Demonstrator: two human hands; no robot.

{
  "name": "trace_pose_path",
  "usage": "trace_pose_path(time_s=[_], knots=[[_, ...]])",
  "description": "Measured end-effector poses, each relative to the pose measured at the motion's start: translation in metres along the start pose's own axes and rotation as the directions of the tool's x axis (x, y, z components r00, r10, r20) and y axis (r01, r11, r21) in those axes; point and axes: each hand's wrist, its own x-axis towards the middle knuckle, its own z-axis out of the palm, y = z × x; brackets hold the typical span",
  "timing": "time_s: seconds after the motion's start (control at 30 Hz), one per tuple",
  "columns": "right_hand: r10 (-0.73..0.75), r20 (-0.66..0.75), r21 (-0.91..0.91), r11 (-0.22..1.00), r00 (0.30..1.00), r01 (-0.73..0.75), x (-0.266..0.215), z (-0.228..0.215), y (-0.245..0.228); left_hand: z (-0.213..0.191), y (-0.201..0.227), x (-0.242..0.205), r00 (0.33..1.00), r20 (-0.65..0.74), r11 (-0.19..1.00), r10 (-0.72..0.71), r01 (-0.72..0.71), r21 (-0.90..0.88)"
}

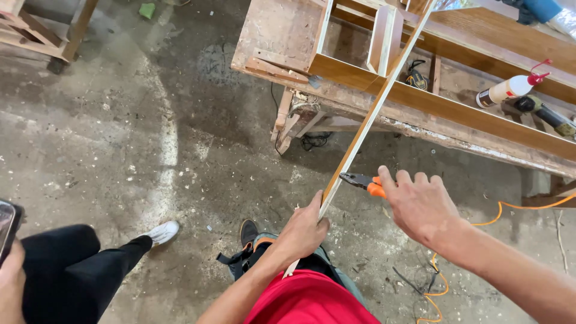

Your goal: The recorder is using pliers to strip or trim a thin wooden strip and then using a brad nailer to attach it to a wooden frame.

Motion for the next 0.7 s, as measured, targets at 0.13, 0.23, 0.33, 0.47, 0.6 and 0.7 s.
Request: trace_pose_path(time_s=[0.13, 0.23, 0.33, 0.47, 0.6, 0.7], knots=[[0.006, 0.014, -0.035, 0.999, 1.0, -0.005, 0.005, -0.004, -0.002, -0.009, 0.01, -0.002, 0.999, 0.026, 0.999, -0.038, 0.038, -0.004], [-0.016, 0.079, 0.101, 0.995, 0.997, 0.008, 0.013, 0.0, 0.004, -0.006, 0.001, 0.001, 1.0, 0.003, 1.0, -0.004, 0.004, -0.006], [-0.057, 0.106, 0.186, 0.982, 0.993, 0.037, 0.015, -0.003, 0.002, -0.01, -0.001, 0.001, 1.0, 0.0, 1.0, -0.02, 0.02, 0.005], [-0.091, 0.006, 0.223, 0.971, 0.996, 0.088, 0.022, 0.028, 0.013, -0.015, -0.001, -0.001, 1.0, 0.013, 1.0, -0.01, 0.01, 0.006], [-0.067, 0.056, 0.242, 0.969, 0.996, 0.052, 0.028, 0.013, 0.005, -0.027, 0.013, -0.004, 0.997, 0.042, 0.998, -0.07, 0.069, 0.007], [0.016, 0.223, 0.238, 0.969, 0.975, -0.071, 0.038, -0.006, 0.004, -0.036, 0.028, -0.009, 0.991, 0.071, 0.993, -0.113, 0.111, 0.031]])
